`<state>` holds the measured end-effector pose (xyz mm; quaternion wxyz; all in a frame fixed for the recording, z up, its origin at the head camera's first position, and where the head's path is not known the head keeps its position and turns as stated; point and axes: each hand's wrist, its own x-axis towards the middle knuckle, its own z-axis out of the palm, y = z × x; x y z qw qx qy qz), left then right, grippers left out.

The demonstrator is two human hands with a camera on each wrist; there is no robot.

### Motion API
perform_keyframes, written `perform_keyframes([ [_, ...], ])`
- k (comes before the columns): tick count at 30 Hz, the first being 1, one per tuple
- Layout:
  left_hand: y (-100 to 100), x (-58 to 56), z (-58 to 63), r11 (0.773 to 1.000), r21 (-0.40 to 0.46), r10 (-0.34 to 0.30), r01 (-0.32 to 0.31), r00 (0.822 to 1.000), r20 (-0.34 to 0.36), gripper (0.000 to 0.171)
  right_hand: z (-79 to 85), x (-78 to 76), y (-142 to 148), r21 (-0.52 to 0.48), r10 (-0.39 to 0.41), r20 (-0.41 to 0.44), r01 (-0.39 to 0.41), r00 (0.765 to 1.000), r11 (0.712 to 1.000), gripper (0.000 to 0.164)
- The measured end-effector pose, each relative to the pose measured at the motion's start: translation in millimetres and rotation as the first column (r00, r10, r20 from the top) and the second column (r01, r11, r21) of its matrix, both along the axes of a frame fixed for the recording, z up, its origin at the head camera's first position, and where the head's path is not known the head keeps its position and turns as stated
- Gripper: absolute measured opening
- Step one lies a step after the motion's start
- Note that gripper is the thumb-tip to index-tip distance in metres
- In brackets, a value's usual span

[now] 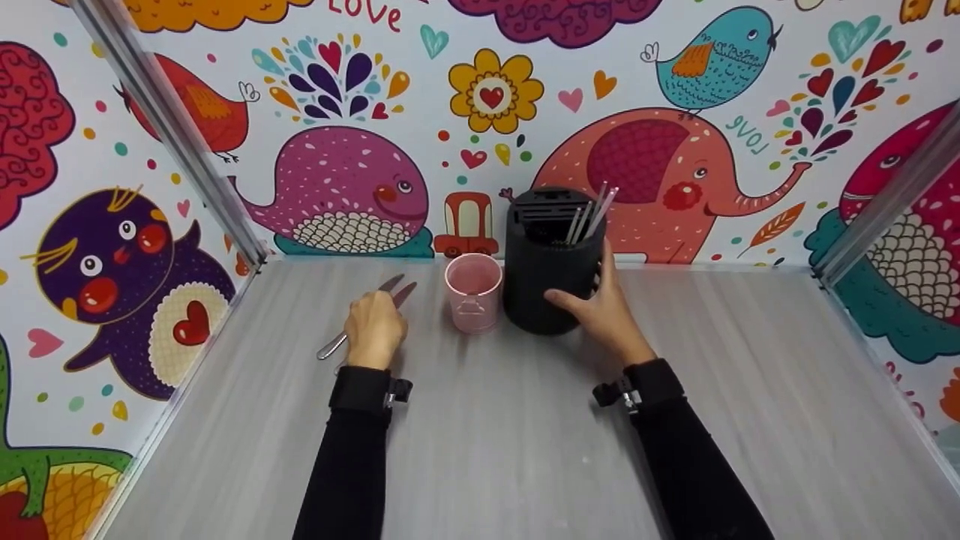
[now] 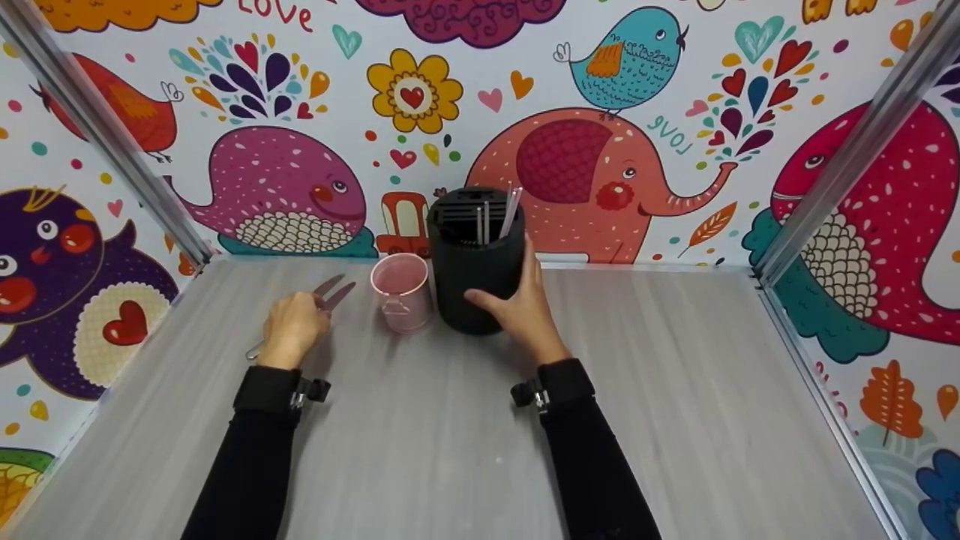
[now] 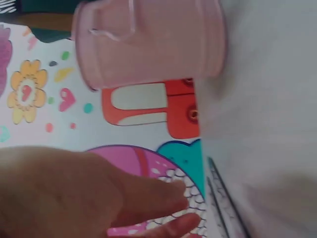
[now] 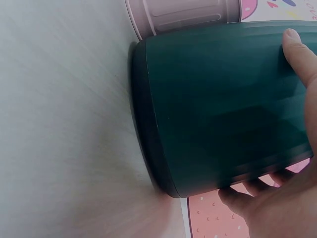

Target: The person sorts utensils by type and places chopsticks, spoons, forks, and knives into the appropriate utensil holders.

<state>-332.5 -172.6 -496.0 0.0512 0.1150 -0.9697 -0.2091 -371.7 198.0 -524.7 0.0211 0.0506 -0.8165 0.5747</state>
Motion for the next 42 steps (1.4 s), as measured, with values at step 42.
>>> perform_keyframes([
  [42, -28, -34.3, -62.8, 0.988, 0.116, -0.103, 0.097, 0.994, 0.045, 0.019, -2.4, -0.6, -1, -0.013, 0.001, -0.004, -0.001, 1.000, 1.000, 0.133],
])
